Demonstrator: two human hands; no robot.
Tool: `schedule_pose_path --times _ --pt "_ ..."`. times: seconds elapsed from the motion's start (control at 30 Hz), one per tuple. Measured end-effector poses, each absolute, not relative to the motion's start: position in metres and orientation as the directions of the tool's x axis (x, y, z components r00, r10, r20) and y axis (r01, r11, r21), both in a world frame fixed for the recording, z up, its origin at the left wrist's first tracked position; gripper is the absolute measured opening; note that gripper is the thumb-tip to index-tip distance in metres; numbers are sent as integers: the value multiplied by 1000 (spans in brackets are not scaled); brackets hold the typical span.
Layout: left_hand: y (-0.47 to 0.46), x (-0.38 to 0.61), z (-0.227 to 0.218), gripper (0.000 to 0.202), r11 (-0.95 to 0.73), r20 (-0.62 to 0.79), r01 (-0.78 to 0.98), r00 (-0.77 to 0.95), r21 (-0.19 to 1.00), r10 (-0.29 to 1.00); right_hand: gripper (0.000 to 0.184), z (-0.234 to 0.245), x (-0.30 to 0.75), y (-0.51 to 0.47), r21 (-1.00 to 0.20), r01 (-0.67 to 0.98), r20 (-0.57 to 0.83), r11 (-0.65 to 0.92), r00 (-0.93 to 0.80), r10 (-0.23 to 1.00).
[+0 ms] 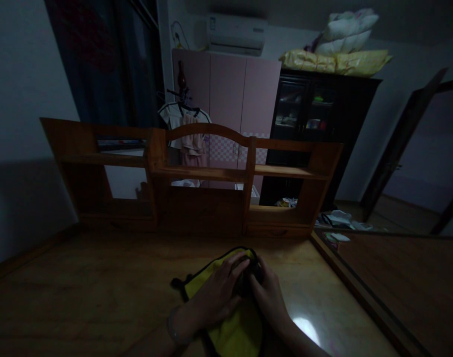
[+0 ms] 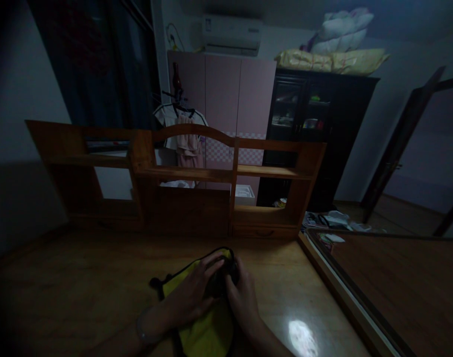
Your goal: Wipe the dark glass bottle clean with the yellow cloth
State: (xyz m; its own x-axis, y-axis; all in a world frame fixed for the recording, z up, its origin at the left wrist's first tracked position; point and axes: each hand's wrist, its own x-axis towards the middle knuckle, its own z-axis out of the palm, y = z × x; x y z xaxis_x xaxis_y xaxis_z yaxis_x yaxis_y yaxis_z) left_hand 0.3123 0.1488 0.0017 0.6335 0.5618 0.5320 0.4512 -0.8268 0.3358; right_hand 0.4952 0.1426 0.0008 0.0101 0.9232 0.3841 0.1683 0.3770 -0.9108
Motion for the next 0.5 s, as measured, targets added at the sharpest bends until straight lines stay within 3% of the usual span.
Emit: schedule_pose_path --times 0.5 --pt "143 313 10 88 -833 504 467 665 297 552 38 3 498 146 -915 186 369 358 22 929"
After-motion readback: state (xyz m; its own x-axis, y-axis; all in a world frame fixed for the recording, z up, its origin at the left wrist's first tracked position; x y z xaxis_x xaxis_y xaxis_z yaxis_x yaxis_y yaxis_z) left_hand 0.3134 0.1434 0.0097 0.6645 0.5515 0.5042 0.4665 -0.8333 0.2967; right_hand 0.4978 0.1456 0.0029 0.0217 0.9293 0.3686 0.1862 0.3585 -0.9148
